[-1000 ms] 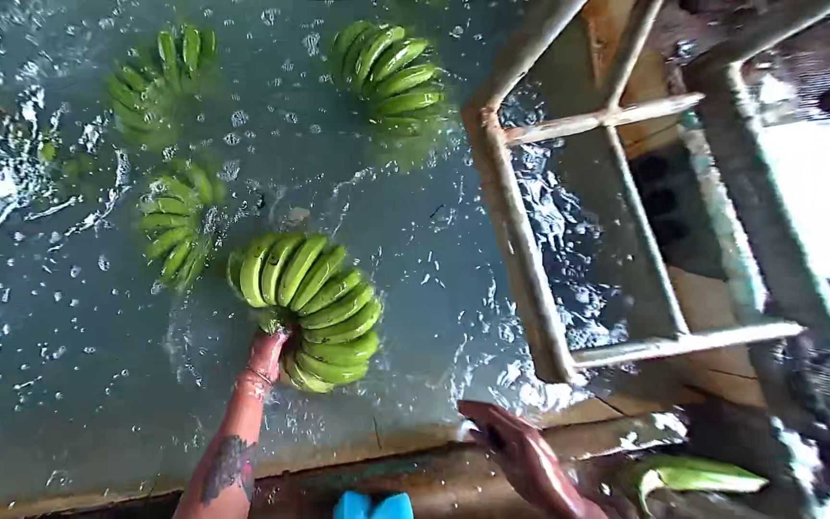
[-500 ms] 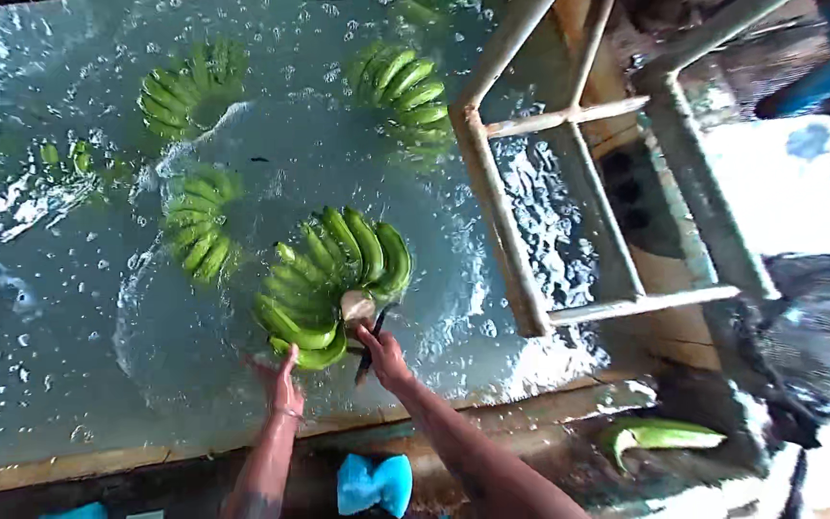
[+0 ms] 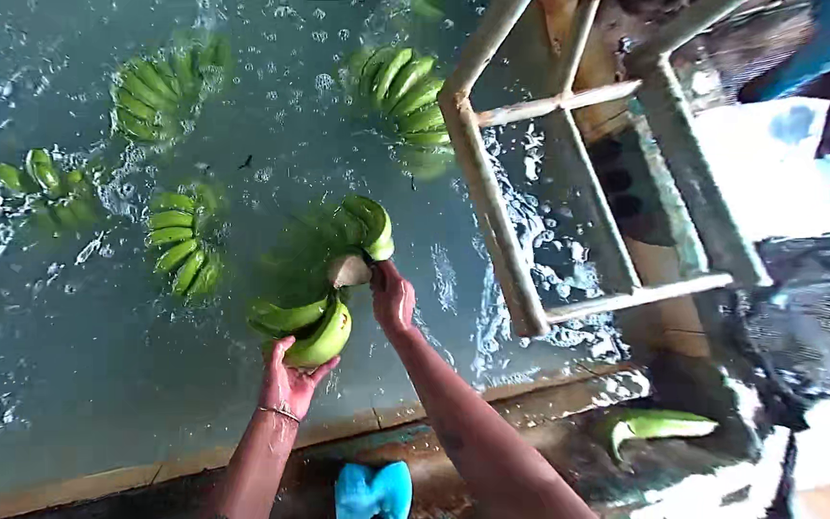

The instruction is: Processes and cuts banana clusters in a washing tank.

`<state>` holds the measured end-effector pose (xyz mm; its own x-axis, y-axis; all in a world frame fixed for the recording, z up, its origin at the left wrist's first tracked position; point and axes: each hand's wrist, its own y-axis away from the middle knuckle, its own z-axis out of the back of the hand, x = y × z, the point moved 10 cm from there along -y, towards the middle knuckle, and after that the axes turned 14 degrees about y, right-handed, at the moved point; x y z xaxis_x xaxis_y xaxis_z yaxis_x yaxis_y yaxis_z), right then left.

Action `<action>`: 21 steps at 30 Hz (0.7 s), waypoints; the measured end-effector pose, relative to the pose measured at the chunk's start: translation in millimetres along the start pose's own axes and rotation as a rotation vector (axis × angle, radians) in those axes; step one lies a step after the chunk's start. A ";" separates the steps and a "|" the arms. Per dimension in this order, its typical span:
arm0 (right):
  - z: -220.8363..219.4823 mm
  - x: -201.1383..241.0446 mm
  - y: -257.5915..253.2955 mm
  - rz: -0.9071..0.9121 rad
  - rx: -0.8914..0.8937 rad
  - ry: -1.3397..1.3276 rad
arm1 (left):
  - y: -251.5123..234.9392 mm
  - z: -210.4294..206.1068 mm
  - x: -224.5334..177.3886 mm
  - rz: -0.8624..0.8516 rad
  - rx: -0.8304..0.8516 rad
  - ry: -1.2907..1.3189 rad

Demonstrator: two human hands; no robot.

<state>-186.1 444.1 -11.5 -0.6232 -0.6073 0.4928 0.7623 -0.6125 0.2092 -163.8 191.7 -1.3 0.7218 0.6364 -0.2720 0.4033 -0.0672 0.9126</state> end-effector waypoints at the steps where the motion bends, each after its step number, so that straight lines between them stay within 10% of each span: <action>1: 1.8 7.7 -3.7 0.021 -0.022 0.005 | 4.7 -5.9 -1.6 0.021 -0.023 0.011; 7: -22.1 37.1 28.9 0.023 0.318 0.032 | 15.6 -12.1 -4.7 0.075 -0.030 0.024; 13: -5.0 9.6 82.8 -0.168 0.903 -0.619 | -25.3 21.8 -7.4 -0.158 0.135 -0.085; 21: 35.8 5.7 17.2 0.036 0.201 0.258 | -6.6 13.0 5.4 -0.285 0.097 -0.081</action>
<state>-170.3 448.2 25.1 -0.5991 -0.7507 0.2785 0.7881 -0.4916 0.3704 -155.2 185.5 -12.8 0.6132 0.5770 -0.5396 0.6448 0.0291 0.7638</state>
